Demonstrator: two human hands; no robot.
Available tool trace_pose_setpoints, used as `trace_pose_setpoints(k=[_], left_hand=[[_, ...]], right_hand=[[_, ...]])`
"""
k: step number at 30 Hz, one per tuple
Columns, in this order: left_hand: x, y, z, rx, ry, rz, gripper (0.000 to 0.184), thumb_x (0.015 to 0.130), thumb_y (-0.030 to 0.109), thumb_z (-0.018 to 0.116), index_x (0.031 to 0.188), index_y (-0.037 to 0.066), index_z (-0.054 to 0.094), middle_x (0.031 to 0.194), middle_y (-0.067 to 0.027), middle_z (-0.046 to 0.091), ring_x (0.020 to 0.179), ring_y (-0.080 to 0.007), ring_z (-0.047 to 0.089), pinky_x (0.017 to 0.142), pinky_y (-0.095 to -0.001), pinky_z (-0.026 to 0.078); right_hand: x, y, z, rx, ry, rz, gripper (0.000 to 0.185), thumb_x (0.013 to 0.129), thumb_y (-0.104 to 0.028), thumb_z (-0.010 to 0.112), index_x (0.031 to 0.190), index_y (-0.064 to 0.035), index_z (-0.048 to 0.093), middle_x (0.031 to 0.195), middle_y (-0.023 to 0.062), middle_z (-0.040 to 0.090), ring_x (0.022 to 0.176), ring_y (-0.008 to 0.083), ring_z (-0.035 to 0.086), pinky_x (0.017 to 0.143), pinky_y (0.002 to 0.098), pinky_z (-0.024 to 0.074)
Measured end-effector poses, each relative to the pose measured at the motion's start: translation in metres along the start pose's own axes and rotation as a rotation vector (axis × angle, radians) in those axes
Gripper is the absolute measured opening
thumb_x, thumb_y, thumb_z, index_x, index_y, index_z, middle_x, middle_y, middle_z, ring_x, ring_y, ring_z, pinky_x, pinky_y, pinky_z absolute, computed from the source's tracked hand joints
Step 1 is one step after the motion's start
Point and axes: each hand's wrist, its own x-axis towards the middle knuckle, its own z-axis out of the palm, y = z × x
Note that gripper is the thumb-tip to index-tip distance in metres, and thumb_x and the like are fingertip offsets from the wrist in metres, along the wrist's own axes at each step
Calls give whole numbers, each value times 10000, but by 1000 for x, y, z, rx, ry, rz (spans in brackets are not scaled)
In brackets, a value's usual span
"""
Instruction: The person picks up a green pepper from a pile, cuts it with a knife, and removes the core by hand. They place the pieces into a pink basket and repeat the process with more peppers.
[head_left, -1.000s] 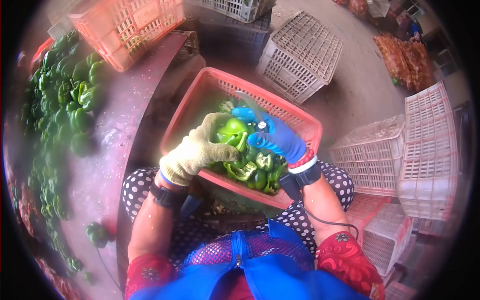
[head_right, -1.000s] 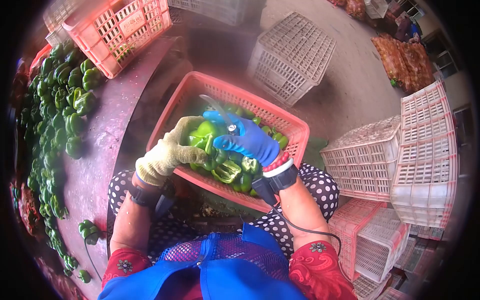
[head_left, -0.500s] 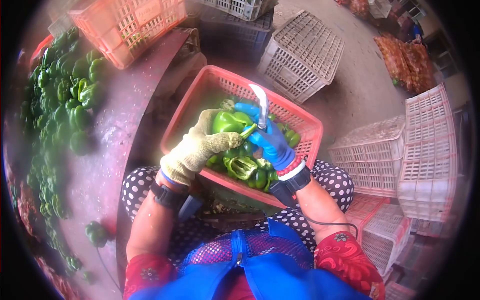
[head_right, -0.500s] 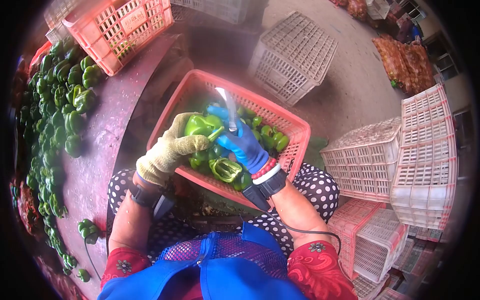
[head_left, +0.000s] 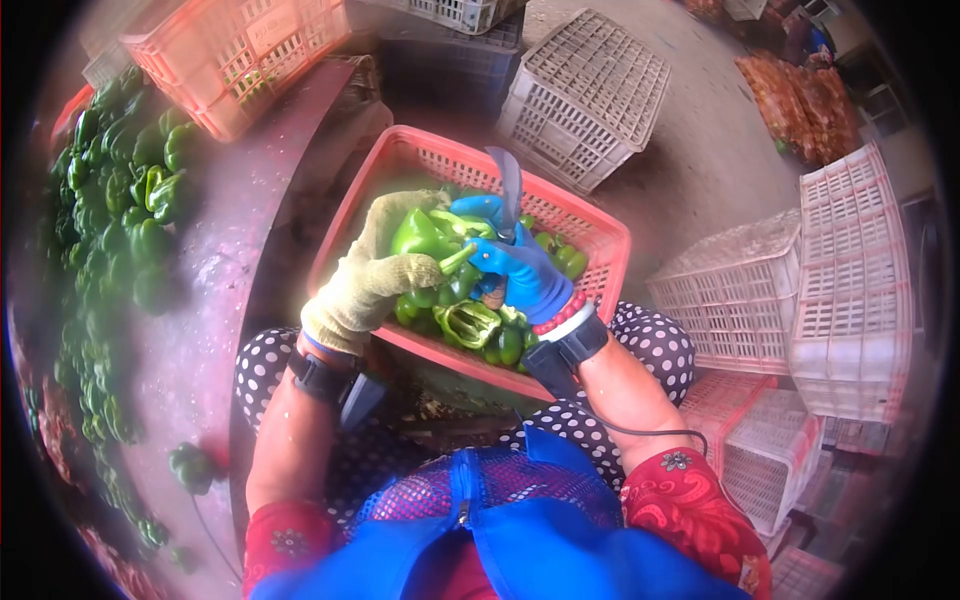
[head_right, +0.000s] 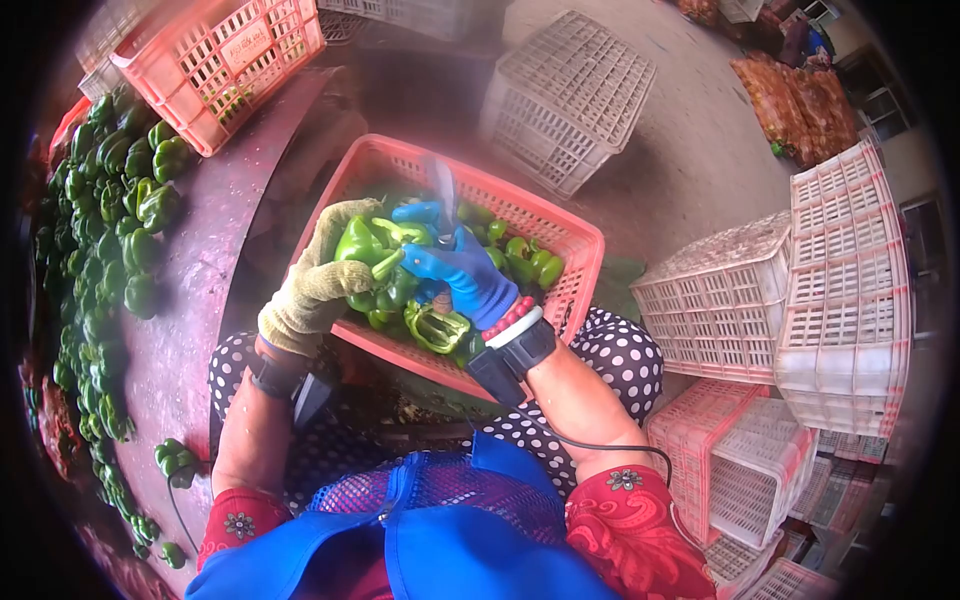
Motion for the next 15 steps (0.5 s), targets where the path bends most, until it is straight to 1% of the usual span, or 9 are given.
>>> trace_pose_setpoints(k=[1,2,7,12,15], left_hand=[[1,2,3,-15,1,0,862,738,250,865,1467,36,457,1305,-131,612,1204,-255,597,1055,-374,474],[5,-7,-6,-3,-12,43,866,735,258,872,1466,40,462,1304,-139,615,1197,-262,604,1045,-378,485],[10,-12,-7,-85,-15,67,832,747,227,854,1461,39,472,1293,-160,627,1181,-282,619,1037,-398,504],[14,-14,-10,-175,-47,42,778,764,187,804,1452,25,480,1281,-181,629,1159,-294,627,1031,-403,515],[13,-12,-6,-314,-21,22,738,798,215,760,1451,15,480,1275,-187,629,1083,-290,647,984,-397,534]], right_hand=[[-1,-3,3,16,9,17,535,899,-169,726,1391,-74,539,1164,55,656,857,129,664,683,295,596],[0,-3,9,25,84,-20,526,880,-182,732,1370,-93,561,1008,52,679,753,142,666,649,285,579],[-7,-9,16,117,155,-44,483,869,-166,713,1334,-110,596,912,31,660,725,130,646,581,278,533],[-10,-9,14,145,140,-21,452,882,-186,708,1318,-118,612,934,31,670,745,131,658,576,283,534],[-7,-2,11,140,199,-39,440,910,-276,689,1314,-117,619,1019,61,705,794,150,684,589,299,549]])
